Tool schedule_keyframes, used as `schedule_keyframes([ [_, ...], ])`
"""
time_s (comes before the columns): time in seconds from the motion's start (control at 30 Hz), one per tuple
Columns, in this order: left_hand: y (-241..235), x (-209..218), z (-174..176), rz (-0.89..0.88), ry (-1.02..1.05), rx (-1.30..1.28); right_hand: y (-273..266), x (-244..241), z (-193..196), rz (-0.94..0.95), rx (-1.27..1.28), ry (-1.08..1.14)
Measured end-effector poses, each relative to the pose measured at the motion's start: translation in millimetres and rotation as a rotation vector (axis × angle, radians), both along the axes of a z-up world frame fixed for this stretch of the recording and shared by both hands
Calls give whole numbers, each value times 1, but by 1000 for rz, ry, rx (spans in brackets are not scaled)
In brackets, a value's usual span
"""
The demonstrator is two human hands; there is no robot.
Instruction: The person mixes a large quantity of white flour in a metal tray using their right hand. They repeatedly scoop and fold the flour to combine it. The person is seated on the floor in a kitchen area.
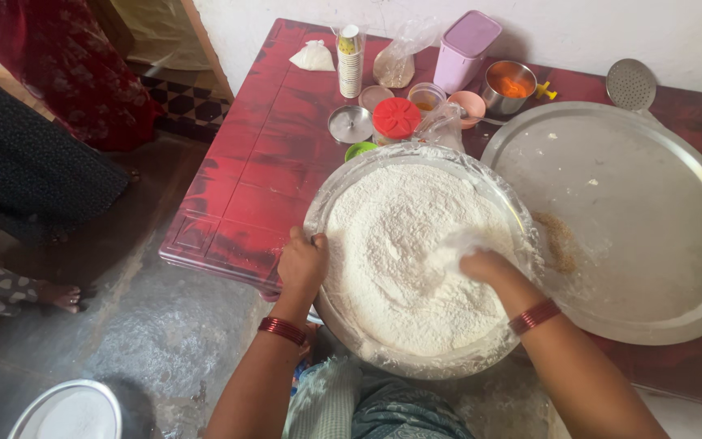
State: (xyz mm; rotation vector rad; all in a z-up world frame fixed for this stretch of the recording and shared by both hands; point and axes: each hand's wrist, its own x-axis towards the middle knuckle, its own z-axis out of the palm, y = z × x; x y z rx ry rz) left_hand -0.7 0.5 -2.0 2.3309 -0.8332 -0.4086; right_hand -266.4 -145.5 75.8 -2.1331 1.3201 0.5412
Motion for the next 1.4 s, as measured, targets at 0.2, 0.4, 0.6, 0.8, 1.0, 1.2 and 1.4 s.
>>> schedule_keyframes([
  [0.2,0,0,-2,3,3,13,-39,-18,-6,-498,84,-351],
  [0.4,-1,1,0,1,-4,8,-58,-32,-5,-201,-39,-419],
  [0.6,1,0,3,-1,1,10,-44,-24,5,-86,-154,-313],
  [0.8,0,-1,9,9,24,36,-27,-32,-2,-25,-267,-227],
  [1.0,1,-1,11,8,13,17,-15,-32,-16,12,-335,-225],
  [1.2,3,-2,9,7,12,16,-11,-35,-25,-20,-465,-247],
  [1.4,1,-1,9,13,-2,20,-27,-21,-48,-141,-466,-354],
])
